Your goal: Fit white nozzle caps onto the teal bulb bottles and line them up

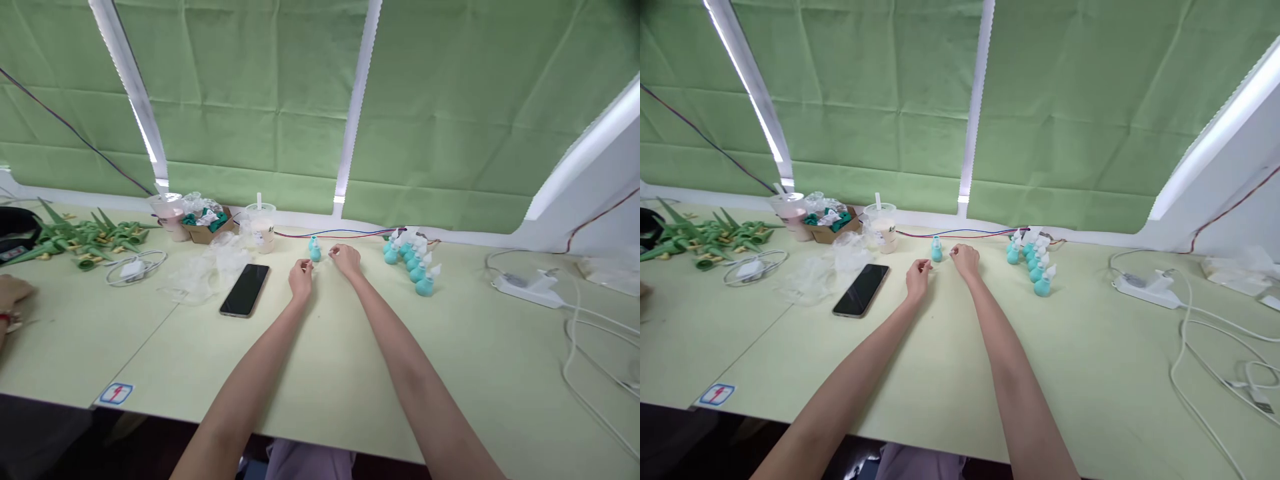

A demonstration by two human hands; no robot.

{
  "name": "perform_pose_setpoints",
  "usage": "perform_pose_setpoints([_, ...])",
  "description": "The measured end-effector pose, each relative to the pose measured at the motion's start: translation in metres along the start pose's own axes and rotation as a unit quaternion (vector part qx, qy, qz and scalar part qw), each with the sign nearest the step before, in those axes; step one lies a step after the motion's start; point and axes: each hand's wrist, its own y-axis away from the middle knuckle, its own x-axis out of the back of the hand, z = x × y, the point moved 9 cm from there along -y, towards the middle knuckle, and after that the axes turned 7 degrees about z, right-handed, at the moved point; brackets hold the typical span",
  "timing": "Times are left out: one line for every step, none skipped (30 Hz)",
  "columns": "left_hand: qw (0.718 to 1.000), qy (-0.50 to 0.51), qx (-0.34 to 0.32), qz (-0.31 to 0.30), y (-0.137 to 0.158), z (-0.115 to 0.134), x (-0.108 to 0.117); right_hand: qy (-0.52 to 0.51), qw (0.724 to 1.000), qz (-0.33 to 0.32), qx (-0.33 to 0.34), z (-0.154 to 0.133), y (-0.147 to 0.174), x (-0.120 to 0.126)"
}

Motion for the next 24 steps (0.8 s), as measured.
perform_pose_setpoints([1.000,0.000,-0.001,-0.005,0.000,0.000,-0.001,0.020,1.000,0.001,0.004,-0.001,-0.002,-0.002])
perform_pose_setpoints([1.000,-0.001,0.000,-0.009,0.000,0.000,-0.003,0.041,0.999,0.002,0.009,-0.002,-0.003,-0.003])
perform_pose_setpoints([1.000,-0.002,0.001,-0.013,0.000,0.000,-0.004,0.061,0.998,0.004,0.016,-0.004,-0.004,-0.004])
perform_pose_setpoints([1.000,-0.003,0.001,-0.016,0.000,0.000,-0.005,0.079,0.997,0.007,0.024,-0.005,-0.005,-0.005])
perform_pose_setpoints([1.000,-0.005,0.000,-0.018,0.000,0.000,-0.006,0.095,0.995,0.009,0.031,-0.007,-0.006,-0.006])
perform_pose_setpoints([1.000,-0.006,-0.002,-0.020,0.000,0.000,-0.006,0.107,0.994,0.011,0.037,-0.008,-0.007,-0.007])
perform_pose_setpoints([1.000,-0.007,-0.005,-0.021,0.000,0.000,-0.007,0.114,0.993,0.011,0.039,-0.008,-0.008,-0.008])
perform_pose_setpoints([1.000,-0.007,-0.007,-0.022,-0.001,0.000,-0.008,0.117,0.992,0.010,0.038,-0.008,-0.009,-0.010])
perform_pose_setpoints([1.000,-0.009,-0.009,-0.024,-0.001,0.000,-0.008,0.115,0.993,0.007,0.035,-0.007,-0.010,-0.011])
perform_pose_setpoints([1.000,-0.012,-0.009,-0.025,-0.001,-0.001,-0.008,0.111,0.993,0.006,0.031,-0.006,-0.011,-0.013])
perform_pose_setpoints([1.000,-0.016,-0.009,-0.026,-0.001,-0.001,-0.009,0.103,0.994,0.007,0.027,-0.004,-0.012,-0.014])
perform_pose_setpoints([0.999,-0.019,-0.008,-0.027,0.000,-0.001,-0.009,0.094,0.995,0.012,0.024,-0.003,-0.012,-0.014])
perform_pose_setpoints([0.999,-0.021,-0.009,-0.028,0.000,-0.002,-0.009,0.081,0.996,0.022,0.023,-0.002,-0.011,-0.012])
perform_pose_setpoints([0.999,-0.023,-0.010,-0.028,0.000,-0.001,-0.009,0.067,0.997,0.038,0.023,-0.002,-0.010,-0.010])
perform_pose_setpoints([0.999,-0.024,-0.012,-0.029,0.001,-0.001,-0.009,0.049,0.997,0.059,0.024,-0.002,-0.009,-0.005])
perform_pose_setpoints([0.999,-0.025,-0.013,-0.029,0.001,-0.001,-0.009,0.030,0.996,0.083,0.026,-0.003,-0.008,0.000])
perform_pose_setpoints([0.999,-0.026,-0.014,-0.029,0.001,-0.001,-0.009,0.010,0.994,0.107,0.030,-0.004,-0.007,0.007])
perform_pose_setpoints([0.999,-0.026,-0.014,-0.030,0.001,-0.001,-0.009,-0.013,0.991,0.126,0.037,-0.007,-0.006,0.013])
perform_pose_setpoints([0.999,-0.027,-0.013,-0.030,0.001,-0.001,-0.009,-0.038,0.988,0.138,0.049,-0.011,-0.006,0.019])
perform_pose_setpoints([0.999,-0.027,-0.013,-0.031,0.001,-0.001,-0.009,-0.064,0.986,0.143,0.063,-0.016,-0.006,0.023])
perform_pose_setpoints([0.999,-0.026,-0.013,-0.031,0.001,-0.001,-0.008,-0.091,0.983,0.139,0.080,-0.022,-0.007,0.026])
perform_pose_setpoints([0.999,-0.025,-0.013,-0.032,0.001,0.000,-0.009,-0.117,0.980,0.126,0.097,-0.029,-0.008,0.027])
perform_pose_setpoints([0.999,-0.023,-0.014,-0.033,0.001,0.000,-0.009,-0.140,0.978,0.103,0.113,-0.035,-0.010,0.026])
perform_pose_setpoints([0.999,-0.021,-0.015,-0.033,0.001,0.000,-0.009,-0.158,0.976,0.073,0.128,-0.042,-0.011,0.023])
